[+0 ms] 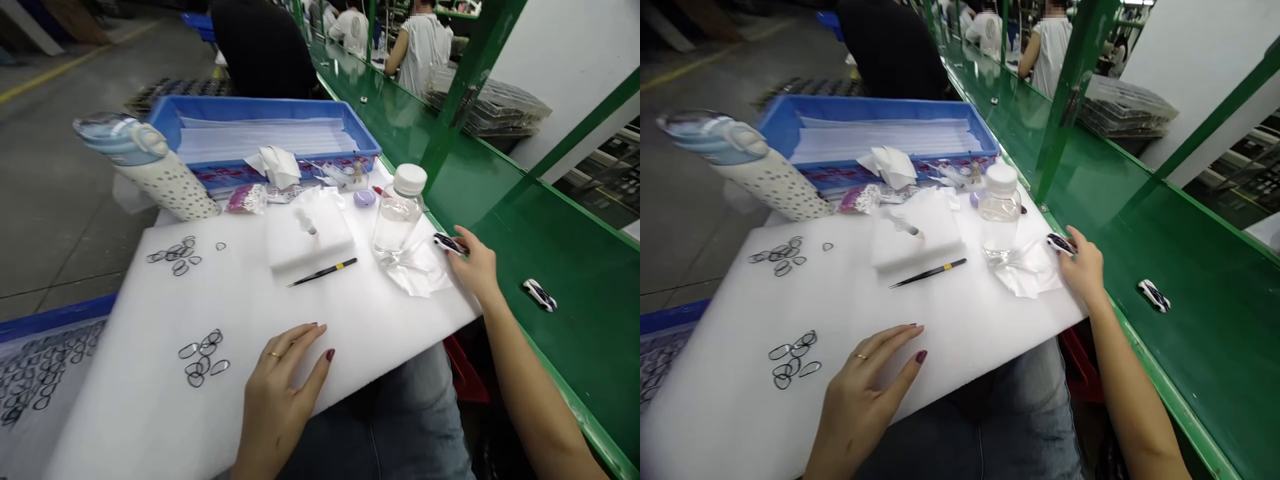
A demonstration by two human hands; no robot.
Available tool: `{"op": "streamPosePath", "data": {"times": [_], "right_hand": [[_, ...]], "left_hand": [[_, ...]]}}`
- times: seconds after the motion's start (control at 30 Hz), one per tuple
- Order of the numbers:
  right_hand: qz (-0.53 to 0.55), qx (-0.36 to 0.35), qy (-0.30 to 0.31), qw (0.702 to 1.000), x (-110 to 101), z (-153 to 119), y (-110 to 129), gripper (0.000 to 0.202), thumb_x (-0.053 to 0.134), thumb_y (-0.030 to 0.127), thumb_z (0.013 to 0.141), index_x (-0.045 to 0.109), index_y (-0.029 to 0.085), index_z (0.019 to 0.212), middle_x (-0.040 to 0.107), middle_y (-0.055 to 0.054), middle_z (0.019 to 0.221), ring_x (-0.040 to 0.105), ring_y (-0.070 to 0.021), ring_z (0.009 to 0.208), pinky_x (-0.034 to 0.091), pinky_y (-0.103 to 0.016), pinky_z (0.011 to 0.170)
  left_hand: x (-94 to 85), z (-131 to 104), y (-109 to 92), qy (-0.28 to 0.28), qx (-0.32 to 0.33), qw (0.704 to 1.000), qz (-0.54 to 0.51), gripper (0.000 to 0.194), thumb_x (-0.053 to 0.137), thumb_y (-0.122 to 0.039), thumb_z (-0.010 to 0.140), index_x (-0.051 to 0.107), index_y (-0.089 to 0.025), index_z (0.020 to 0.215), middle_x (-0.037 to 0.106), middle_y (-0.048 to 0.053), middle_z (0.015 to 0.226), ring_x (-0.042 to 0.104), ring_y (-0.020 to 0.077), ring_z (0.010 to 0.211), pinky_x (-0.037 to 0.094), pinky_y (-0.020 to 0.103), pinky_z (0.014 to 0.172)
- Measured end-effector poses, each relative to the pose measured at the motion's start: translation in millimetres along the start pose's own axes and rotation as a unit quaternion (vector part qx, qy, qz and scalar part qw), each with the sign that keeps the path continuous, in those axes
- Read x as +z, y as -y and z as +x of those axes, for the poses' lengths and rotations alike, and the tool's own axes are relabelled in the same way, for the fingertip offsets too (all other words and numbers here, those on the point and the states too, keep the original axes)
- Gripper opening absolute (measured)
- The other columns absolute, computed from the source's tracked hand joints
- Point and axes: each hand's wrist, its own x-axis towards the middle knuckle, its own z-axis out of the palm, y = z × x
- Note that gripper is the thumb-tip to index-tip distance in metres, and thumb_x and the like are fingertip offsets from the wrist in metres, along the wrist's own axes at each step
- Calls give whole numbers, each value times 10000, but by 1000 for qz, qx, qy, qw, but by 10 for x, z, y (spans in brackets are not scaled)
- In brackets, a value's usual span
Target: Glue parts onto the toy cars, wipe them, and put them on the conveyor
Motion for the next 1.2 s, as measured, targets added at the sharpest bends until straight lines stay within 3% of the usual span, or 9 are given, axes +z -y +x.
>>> {"op": "streamPosePath", "data": {"times": [0.13, 0.27, 0.37, 0.53, 0.63, 0.73, 0.87, 1.0, 1.2], "right_hand": [[29, -181, -109, 977, -81, -474, 440, 445, 600, 202, 868, 598, 178, 1312, 722, -149, 1089, 649, -304, 964, 549, -485, 845], [192, -429, 152, 869, 87, -963, 1129, 472, 511, 61, 861, 581, 216, 1301, 709, -101, 1185, 652, -232, 1070, 567, -388, 878], [226, -506, 206, 806, 242, -923, 1451, 324, 551, 103, 864, 655, 224, 1146, 725, -81, 1149, 669, -221, 1075, 554, -376, 905], [252, -292, 131, 913, 453, -268, 1804, 208, 599, 262, 892, 577, 195, 1088, 714, -85, 1007, 686, -204, 853, 528, -314, 714], [172, -223, 201, 938, 595, 94, 2078, 222, 607, 284, 893, 563, 174, 1080, 702, -119, 1018, 676, -262, 873, 484, -346, 728], [155, -226, 259, 926, 632, 297, 2251, 169, 516, 310, 962, 595, 179, 888, 671, -75, 755, 657, -264, 758, 445, -346, 700], [269, -240, 284, 889, 400, 237, 2156, 274, 474, 406, 997, 619, 194, 902, 690, -57, 899, 655, -212, 884, 480, -323, 780], [495, -182, 303, 794, 182, -176, 1777, 211, 535, 408, 974, 626, 220, 1004, 610, -29, 899, 588, -165, 835, 485, -302, 755], [564, -101, 309, 759, 183, -646, 1479, 520, 499, 733, 882, 562, 223, 802, 474, -9, 761, 453, -165, 698, 411, -315, 642]], "left_hand": [[29, 23, -38, 19, 65, 998, 3, 417, 674, -263, 863, 641, -283, 1278, 708, 58, 1208, 693, 258, 1095, 620, 416, 916], [15, 17, -19, 49, 94, 994, 16, 691, 613, -180, 874, 396, -303, 1518, 591, 76, 1450, 628, 262, 1260, 601, 404, 971], [1, -46, 36, 22, 111, 993, 18, 617, 553, -138, 912, 446, -316, 1493, 670, 52, 1360, 687, 236, 1175, 614, 364, 946], [115, -193, -46, -96, 58, 993, 25, 374, 647, -171, 895, 676, -277, 1253, 757, 62, 1106, 758, 227, 935, 650, 327, 812], [119, -170, -138, -72, 30, 997, -17, 325, 696, -158, 848, 722, -264, 1154, 744, 63, 1054, 753, 203, 814, 649, 299, 706], [-21, -33, -143, 51, 67, 996, -42, 531, 707, -111, 795, 662, -316, 1282, 672, 79, 1328, 684, 280, 1157, 619, 412, 921], [-127, 157, -108, 159, 86, 983, -26, 669, 714, -107, 774, 570, -310, 1395, 552, 81, 1492, 541, 311, 1353, 523, 521, 1062], [38, 168, -183, 94, 50, 994, -36, 553, 771, -118, 661, 699, -234, 1198, 687, 104, 1302, 661, 314, 1146, 571, 520, 977], [209, 123, -354, -14, -29, 996, -88, 421, 757, -149, 645, 763, -199, 1063, 763, 79, 1073, 698, 285, 958, 606, 491, 847]]}}
